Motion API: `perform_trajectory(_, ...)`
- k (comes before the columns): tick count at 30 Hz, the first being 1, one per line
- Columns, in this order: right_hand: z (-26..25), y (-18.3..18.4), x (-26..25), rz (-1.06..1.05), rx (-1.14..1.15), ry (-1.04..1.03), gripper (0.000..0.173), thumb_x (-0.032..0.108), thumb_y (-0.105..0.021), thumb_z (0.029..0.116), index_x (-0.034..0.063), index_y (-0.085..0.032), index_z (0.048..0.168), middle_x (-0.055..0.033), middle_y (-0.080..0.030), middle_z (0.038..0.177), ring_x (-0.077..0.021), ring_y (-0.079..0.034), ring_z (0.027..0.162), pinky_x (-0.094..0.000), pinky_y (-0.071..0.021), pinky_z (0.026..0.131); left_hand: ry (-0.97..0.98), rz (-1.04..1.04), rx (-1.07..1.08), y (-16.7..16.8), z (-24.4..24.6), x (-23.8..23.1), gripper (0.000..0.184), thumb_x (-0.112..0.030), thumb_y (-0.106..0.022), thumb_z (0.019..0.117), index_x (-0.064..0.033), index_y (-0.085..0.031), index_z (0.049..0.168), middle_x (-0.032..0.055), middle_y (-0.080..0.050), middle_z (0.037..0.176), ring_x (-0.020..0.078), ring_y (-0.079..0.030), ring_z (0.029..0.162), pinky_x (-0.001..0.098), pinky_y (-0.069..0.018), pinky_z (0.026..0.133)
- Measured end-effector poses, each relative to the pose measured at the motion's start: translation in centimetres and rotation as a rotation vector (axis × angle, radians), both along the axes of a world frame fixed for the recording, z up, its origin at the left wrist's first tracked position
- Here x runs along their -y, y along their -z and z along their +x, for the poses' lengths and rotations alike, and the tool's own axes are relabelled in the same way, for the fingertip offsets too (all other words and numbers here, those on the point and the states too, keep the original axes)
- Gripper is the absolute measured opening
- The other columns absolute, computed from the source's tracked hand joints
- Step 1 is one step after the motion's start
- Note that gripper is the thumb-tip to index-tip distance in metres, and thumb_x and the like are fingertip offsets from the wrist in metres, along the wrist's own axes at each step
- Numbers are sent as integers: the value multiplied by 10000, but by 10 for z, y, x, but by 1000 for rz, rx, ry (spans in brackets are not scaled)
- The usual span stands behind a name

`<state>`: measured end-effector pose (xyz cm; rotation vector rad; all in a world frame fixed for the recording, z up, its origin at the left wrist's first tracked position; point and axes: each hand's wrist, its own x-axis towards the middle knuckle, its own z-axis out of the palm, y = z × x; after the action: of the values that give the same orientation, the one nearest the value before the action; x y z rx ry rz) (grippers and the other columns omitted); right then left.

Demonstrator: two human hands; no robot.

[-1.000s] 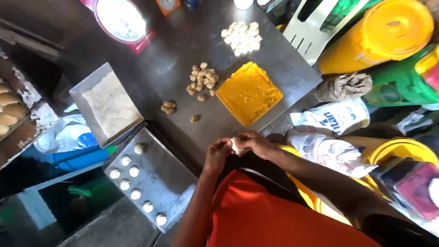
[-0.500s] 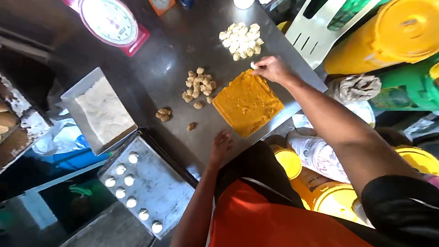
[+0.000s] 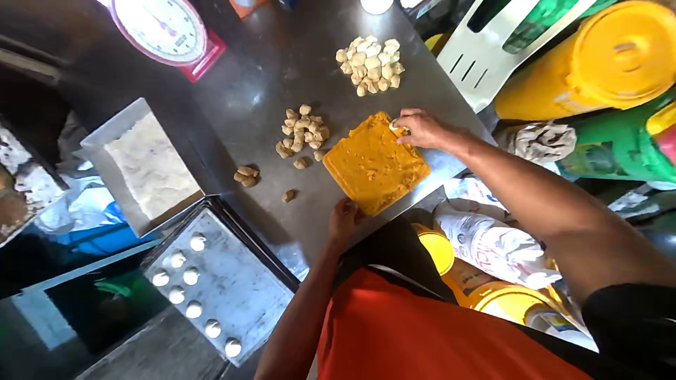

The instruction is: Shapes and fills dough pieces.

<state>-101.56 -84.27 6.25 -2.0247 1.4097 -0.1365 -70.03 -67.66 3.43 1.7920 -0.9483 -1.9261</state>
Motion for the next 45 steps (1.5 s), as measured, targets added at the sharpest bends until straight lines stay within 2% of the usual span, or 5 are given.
perform_trajectory(11, -25, 7, -5, -46, 7, -183, 520, 180, -870, 811, 83, -674, 1284, -176, -612, 1262, -359, -617, 1157, -540, -521, 1005, -26, -12, 30, -8, 9, -9, 360, -130, -523, 1075, 25, -534, 1400, 178, -714, 1125, 253, -759, 924, 403, -659, 824)
perform_trajectory(23, -2, 0, -9, -383, -105, 18, 247, 110, -558, 994, 58, -682, 1201, -211, -627, 1240, -421, -649, 1088, -599, -563, 803, 28, -199, 75, -41, 18, -15, 334, -161, -547, 1065, 14, -587, 1347, 139, -731, 1100, 233, -745, 981, 394, -642, 870)
perform_trajectory(32, 134, -104, -128, 218, 960, 313, 301, 108, -771, 884, 29, -697, 1164, -95, -720, 1079, -189, -696, 980, -384, -605, 897, 28, -579, -150, -124, 48, 6, 606, -444, -422, 1092, -194, -283, 1626, 56, -468, 1570, 215, -520, 1381, 473, -505, 1088)
perform_trajectory(35, 173, -105, -165, 329, 1009, 307, 292, 77, -728, 925, 75, -697, 1216, -84, -713, 1109, -188, -692, 953, -371, -610, 856, -10, -388, -320, -142, 69, -5, 651, -647, -318, 1049, -179, -570, 1424, 58, -676, 1284, 215, -671, 1132, 461, -571, 966)
perform_trajectory(45, 221, -97, -188, 316, 828, 421, 245, -3, -655, 946, 41, -707, 1181, -129, -703, 1137, -262, -731, 891, -465, -656, 769, -154, -646, -105, -117, 102, -45, 229, -95, -721, 961, -26, -729, 1179, 121, -709, 1104, 218, -743, 921, 406, -666, 834)
